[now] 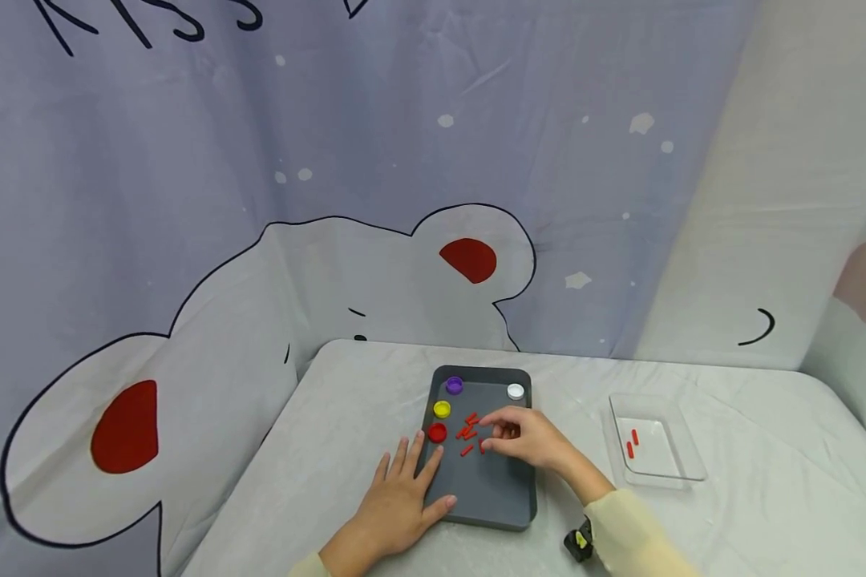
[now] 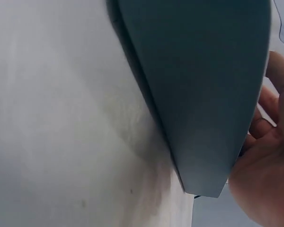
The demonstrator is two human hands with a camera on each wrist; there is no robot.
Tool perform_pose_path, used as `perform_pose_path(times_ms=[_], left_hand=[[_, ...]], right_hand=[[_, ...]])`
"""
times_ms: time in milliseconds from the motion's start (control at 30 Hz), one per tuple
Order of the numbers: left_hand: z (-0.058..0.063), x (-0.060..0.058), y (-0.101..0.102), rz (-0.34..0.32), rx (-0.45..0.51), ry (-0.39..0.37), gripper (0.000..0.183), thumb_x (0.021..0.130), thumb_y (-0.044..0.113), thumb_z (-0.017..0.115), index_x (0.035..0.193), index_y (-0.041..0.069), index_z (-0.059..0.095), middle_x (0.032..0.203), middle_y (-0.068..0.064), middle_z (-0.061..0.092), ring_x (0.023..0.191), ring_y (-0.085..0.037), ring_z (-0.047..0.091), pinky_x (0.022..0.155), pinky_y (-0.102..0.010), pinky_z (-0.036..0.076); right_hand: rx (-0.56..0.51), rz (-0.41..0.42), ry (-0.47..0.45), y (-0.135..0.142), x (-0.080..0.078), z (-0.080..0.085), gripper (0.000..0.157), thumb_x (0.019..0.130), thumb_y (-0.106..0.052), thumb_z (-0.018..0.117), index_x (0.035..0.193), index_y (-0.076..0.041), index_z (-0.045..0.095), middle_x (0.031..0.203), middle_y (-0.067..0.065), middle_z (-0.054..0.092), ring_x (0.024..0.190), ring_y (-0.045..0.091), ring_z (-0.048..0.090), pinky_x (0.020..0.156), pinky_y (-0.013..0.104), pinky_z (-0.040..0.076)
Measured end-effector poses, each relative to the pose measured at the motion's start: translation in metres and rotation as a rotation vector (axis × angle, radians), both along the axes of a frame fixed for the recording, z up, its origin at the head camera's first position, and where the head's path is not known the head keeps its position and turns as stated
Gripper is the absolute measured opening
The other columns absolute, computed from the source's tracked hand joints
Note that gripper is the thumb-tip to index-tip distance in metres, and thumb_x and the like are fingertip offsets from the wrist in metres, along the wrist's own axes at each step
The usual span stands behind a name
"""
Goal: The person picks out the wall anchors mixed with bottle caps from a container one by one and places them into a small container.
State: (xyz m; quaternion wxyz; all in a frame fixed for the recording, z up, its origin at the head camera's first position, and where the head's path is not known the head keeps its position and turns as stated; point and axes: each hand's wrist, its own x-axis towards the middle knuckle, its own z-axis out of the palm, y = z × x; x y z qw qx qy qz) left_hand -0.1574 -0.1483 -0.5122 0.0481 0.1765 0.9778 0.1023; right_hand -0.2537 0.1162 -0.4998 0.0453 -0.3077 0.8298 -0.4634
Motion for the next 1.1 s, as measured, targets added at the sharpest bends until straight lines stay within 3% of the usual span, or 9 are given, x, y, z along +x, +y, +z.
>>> perform_pose_path(times_ms=[233,467,733,1100], left_hand=[[0.001,0.001,0.0,0.001,-0.006,0.005,0.08,0.099,0.071,0.034,0.161,0.021,0.031,0.169,-0.015,0.011,0.153,-0.043,0.016,0.116,-0.066,0.021],[0.002,0.002,0.0,-0.007,0.001,0.012,0.079,0.1,0.071,0.035,0.161,0.02,0.032,0.169,-0.015,0.012,0.153,-0.043,0.016,0.116,-0.066,0.021],[0.0,0.003,0.001,-0.004,-0.002,0.018,0.08,0.099,0.071,0.034,0.161,0.021,0.032,0.169,-0.015,0.012,0.153,-0.043,0.016,0.116,-0.066,0.021],[0.001,0.003,0.001,-0.001,0.002,0.011,0.079,0.099,0.07,0.036,0.161,0.02,0.033,0.169,-0.015,0.012,0.153,-0.042,0.017,0.116,-0.066,0.021]], right_hand=[[0.153,0.007,0.056,-0.004,-0.004,-0.002,0.035,0.084,-0.023,0.085,0.111,-0.003,0.075,0.081,-0.008,0.061,0.068,0.001,0.051,0.064,0.022,0.047],[0.317,-0.054,0.118,-0.011,-0.005,-0.004,0.032,0.08,-0.024,0.088,0.107,-0.01,0.078,0.081,-0.004,0.059,0.071,0.005,0.048,0.066,0.025,0.043],[0.395,-0.124,0.194,-0.018,0.0,-0.005,0.032,0.076,-0.026,0.09,0.103,-0.013,0.08,0.079,-0.006,0.057,0.07,0.008,0.049,0.066,0.028,0.044],[0.485,-0.188,0.213,-0.027,0.004,-0.005,0.029,0.075,-0.028,0.09,0.101,-0.017,0.081,0.078,-0.007,0.057,0.07,0.009,0.049,0.07,0.034,0.043]])
